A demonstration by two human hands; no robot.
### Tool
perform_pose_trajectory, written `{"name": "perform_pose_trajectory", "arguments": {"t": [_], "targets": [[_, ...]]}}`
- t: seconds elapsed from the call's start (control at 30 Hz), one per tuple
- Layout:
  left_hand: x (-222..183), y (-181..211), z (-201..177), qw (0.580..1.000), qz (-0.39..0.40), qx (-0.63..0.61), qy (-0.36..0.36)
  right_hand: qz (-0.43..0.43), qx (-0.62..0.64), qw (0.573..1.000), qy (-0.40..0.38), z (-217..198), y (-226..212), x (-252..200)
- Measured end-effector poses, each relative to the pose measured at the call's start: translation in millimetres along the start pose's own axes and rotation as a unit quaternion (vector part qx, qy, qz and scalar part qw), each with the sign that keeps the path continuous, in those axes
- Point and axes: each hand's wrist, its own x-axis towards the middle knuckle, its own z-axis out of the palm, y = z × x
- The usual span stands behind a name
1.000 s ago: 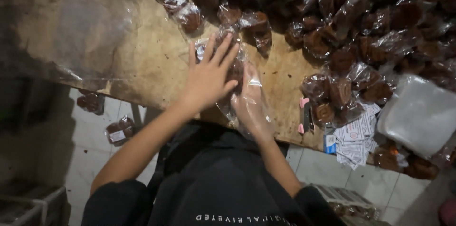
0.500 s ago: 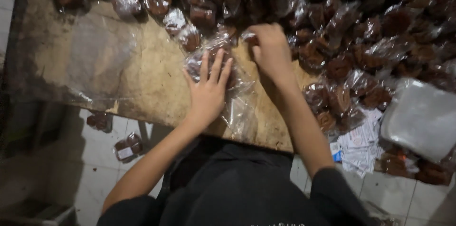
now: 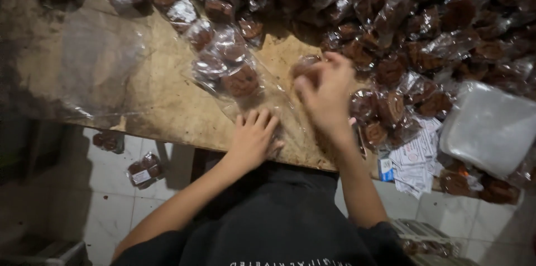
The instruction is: The person packages small brown cakes into clear plastic bags, placing a white label inside each bag and sealing them.
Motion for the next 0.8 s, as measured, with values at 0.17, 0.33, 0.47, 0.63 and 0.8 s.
{"name": "perform_pose_trajectory", "arguments": {"t": [0.17,0.33,0.47,0.63,0.8], "targets": [[13.6,-10.7,-0.3,0.994,-0.021,0.011,0.111,-0.078,-0.261,0.961,-0.045,48.7,34.1,9.3],[8.5,15.3,-37.9,0.983,-0.029,-0.072,0.168,0.079,-0.025,0.995,-0.055,7.6,10.8,17.4],[-14.0,37.6,-42.4,0.98,-0.024,-0.09,0.174,0.064,-0.183,0.973,-0.123,-6.6,27.4,-21.3],[-21.1,38.7,-61.7,0.978,-0.016,-0.104,0.179,0.015,-0.208,0.972,-0.106,-31.2,42.1,-48.5],[-28.1,47.2,-80.6,0.975,-0.047,-0.069,0.206,0.104,0.071,0.964,-0.236,-79.7,-4.7,-60.1]]}}
